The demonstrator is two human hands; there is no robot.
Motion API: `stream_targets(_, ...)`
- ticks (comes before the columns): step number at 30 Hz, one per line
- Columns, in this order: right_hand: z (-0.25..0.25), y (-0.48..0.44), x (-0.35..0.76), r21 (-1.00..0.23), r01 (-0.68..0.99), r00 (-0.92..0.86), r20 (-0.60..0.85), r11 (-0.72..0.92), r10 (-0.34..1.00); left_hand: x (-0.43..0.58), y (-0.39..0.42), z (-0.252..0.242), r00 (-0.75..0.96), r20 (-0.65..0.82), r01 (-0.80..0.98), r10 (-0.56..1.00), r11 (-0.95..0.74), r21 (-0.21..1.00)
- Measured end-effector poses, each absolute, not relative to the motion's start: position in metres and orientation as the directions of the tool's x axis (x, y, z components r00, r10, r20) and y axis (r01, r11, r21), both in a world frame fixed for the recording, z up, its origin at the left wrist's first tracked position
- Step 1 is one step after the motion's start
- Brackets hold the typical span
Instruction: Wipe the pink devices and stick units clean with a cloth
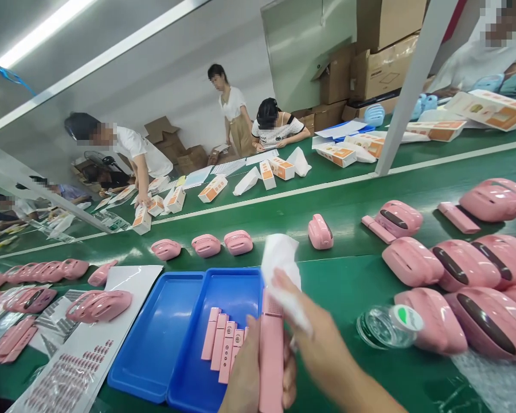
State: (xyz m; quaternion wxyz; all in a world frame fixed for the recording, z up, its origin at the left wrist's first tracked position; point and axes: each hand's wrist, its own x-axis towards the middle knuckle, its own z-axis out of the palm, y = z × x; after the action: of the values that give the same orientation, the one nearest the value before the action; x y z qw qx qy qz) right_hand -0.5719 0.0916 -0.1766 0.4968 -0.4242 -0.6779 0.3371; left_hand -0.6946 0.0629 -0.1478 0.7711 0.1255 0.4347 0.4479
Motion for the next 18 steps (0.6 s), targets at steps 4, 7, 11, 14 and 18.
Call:
stream_targets(4,-0.147,0.11,-0.557,-0.981,0.134,-0.033,0.136,0.139,0.99,-0.688,0.063,-0.139,0.154,-0.501,-0.553,0.851,0.495,0.67)
stream_targets(7,-0.146,0.099,-0.564,-0.911,0.224,-0.228,0.296,0.345,0.928,-0.687,0.067,-0.135,0.015,-0.525,-0.648,0.851,0.408,0.643)
stream_targets(11,-0.179,0.069,-0.578,-0.672,0.227,-0.455,0.567,0.704,0.687,-0.693,0.075,-0.134,0.074,-0.593,-0.774,0.802,0.422,0.473)
stream_targets(14,-0.2,0.062,-0.572,-0.771,0.15,-0.462,0.499,0.619,0.733,-0.697,0.076,-0.139,0.165,-0.615,-0.717,0.771,0.522,0.463)
stream_targets(18,-0.191,0.085,-0.551,-0.924,0.172,-0.19,0.309,0.341,0.932,-0.694,0.074,-0.141,0.24,-0.47,-0.609,0.849,0.509,0.608)
